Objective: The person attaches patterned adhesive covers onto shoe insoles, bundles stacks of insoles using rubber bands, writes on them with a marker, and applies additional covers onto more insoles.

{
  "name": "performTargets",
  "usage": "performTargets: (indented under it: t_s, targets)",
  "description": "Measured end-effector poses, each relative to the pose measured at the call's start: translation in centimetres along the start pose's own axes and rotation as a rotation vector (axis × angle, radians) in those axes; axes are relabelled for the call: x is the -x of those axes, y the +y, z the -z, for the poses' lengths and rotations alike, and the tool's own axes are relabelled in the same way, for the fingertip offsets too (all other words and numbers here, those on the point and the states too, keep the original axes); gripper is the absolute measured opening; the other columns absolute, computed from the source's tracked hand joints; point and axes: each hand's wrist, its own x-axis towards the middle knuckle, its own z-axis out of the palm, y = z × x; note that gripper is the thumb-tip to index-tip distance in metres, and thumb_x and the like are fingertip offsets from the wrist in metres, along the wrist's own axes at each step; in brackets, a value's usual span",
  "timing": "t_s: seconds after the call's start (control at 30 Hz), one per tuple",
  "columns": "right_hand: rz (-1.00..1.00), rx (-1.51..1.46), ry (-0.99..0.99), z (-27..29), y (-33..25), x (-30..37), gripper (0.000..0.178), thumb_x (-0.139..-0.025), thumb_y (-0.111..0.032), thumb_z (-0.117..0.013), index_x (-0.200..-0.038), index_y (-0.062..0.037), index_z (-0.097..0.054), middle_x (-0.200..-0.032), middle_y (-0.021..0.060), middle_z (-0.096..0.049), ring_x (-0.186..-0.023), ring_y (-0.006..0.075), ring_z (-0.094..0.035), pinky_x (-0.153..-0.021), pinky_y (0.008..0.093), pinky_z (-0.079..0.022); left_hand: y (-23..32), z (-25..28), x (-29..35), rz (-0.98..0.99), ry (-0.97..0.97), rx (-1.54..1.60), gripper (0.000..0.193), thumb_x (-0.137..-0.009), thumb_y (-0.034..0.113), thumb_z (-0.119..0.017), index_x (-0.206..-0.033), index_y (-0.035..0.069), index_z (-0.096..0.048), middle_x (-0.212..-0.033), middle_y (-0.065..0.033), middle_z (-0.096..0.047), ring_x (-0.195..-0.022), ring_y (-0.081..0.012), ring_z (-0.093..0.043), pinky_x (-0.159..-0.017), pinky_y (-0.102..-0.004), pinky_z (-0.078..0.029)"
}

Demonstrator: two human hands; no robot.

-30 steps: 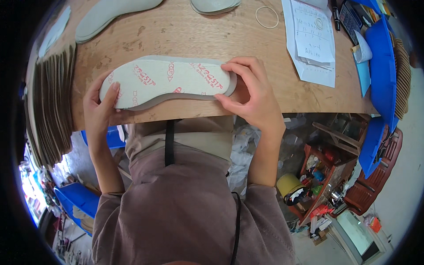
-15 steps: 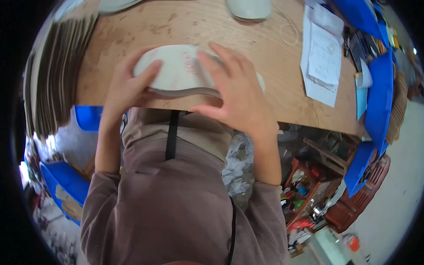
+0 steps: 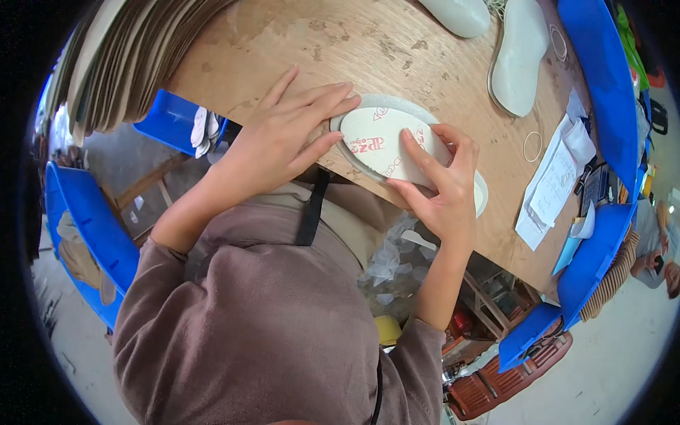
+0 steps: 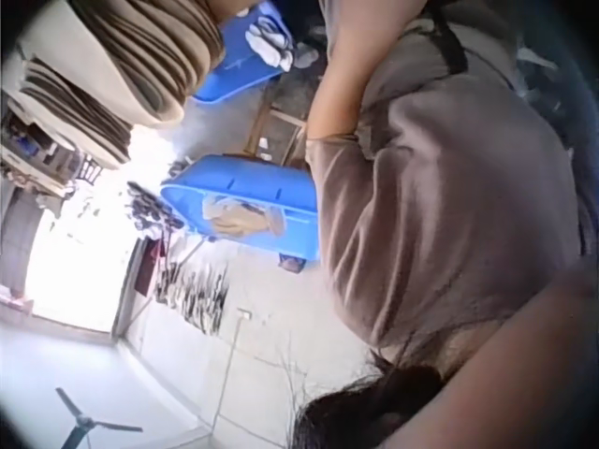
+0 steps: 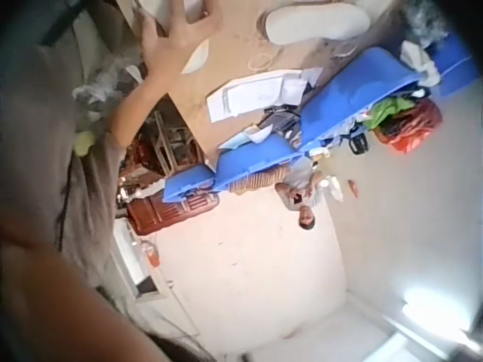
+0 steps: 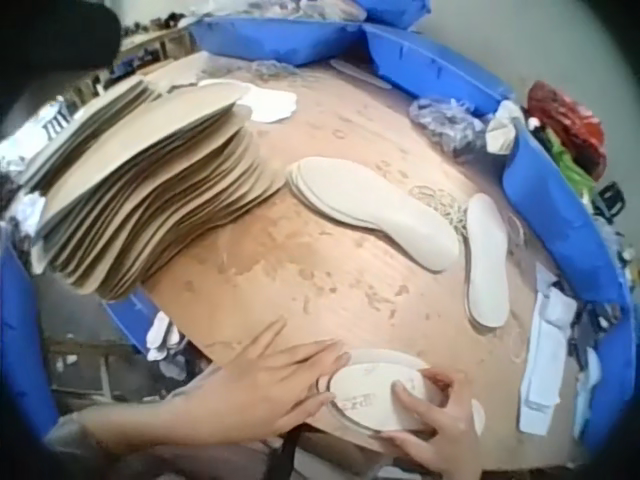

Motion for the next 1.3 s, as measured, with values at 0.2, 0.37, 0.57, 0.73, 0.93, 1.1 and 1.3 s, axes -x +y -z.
performTargets:
  t_s: [0.2,0.37,0.57,0.73,0.93,1.1,1.3]
  targets:
    - [-0.020,0.042,-0.001,-0.1,-0.1,0.1,0.061,-0.059,-0.023,-0.086,-0.117,-0.0142,-0.072,-0.120,0.0157,-0.051,-0.109,0.0333,-0.048,-0.094,0.0433,-0.045,-0.5,-0.7,0.1,-0.083,0.067,-0.096,0.040,-0.091,0.014,-0.059,-0.128,0.003,-0.053,-0.124,-0.0087,-0.062,-0.121,-0.0185,-0.056,-0.113,-0.0506,-0.029]
    - [-0.025,0.080,-0.018,-0.2,-0.1,0.3,0.060,-0.062,-0.024,-0.085,-0.119,-0.0162,-0.071,-0.122,0.0137,-0.051,-0.108,0.0333,-0.046,-0.097,0.0438,-0.042,-0.3,-0.7,0.1,-0.024,0.062,-0.028,0.039,-0.092,0.009,-0.057,-0.131,0.010,-0.057,-0.129,-0.0086,-0.061,-0.120,-0.0214,-0.058,-0.114,-0.0521,-0.029]
    - [0.103,0.376,-0.130,0.8,-0.1,0.3,0.075,-0.068,-0.049,-0.077,-0.136,-0.0216,-0.058,-0.149,0.0173,-0.036,-0.135,0.0423,-0.032,-0.114,0.0526,-0.022,-0.3,0.3,0.1,-0.231,-0.022,-0.134,0.040,-0.093,0.018,-0.057,-0.133,0.010,-0.055,-0.135,-0.0101,-0.056,-0.130,-0.0221,-0.049,-0.116,-0.0523,-0.024]
    - [0.149,0.350,-0.229,0.6,-0.7,0.5,0.083,-0.073,-0.037,-0.076,-0.144,-0.0098,-0.044,-0.153,0.0185,-0.030,-0.142,0.0374,-0.028,-0.116,0.0546,-0.020,-0.3,1.0,0.5,-0.182,-0.060,-0.070,0.039,-0.095,0.021,-0.056,-0.132,0.007,-0.055,-0.136,-0.0098,-0.056,-0.133,-0.0241,-0.046,-0.116,-0.0502,-0.025]
    - [0.207,0.287,-0.171,0.2,-4.4,5.9,0.065,-0.063,0.003,-0.068,-0.127,-0.0019,-0.057,-0.132,0.0159,-0.056,-0.123,0.0342,-0.053,-0.101,0.0472,-0.040,-0.5,4.6,4.1,-0.033,0.471,0.349,0.019,-0.090,0.001,-0.057,-0.108,0.000,-0.063,-0.102,-0.0145,-0.067,-0.098,-0.0322,-0.064,-0.091,-0.0409,-0.049]
    - [-0.036,-0.288,0.022,4.0,-10.0,3.2,0.042,-0.083,-0.002,-0.066,-0.124,0.0027,-0.058,-0.114,0.0125,-0.064,-0.097,0.0194,-0.064,-0.078,0.0301,-0.050,0.8,8.7,8.4,0.004,0.775,0.460,0.019,-0.095,-0.004,-0.046,-0.110,-0.003,-0.058,-0.088,-0.0111,-0.066,-0.081,-0.0168,-0.064,-0.075,-0.0279,-0.051]
    - [0.032,-1.161,0.025,0.0,-18.0,-15.9,0.027,-0.088,-0.009,-0.069,-0.110,0.0023,-0.057,-0.086,0.0042,-0.062,-0.063,0.0080,-0.053,-0.055,0.0232,-0.043,-2.5,16.0,9.4,0.099,1.144,0.298,0.015,-0.098,0.001,-0.047,-0.108,-0.002,-0.058,-0.092,-0.0081,-0.066,-0.085,-0.0141,-0.063,-0.078,-0.0254,-0.048]
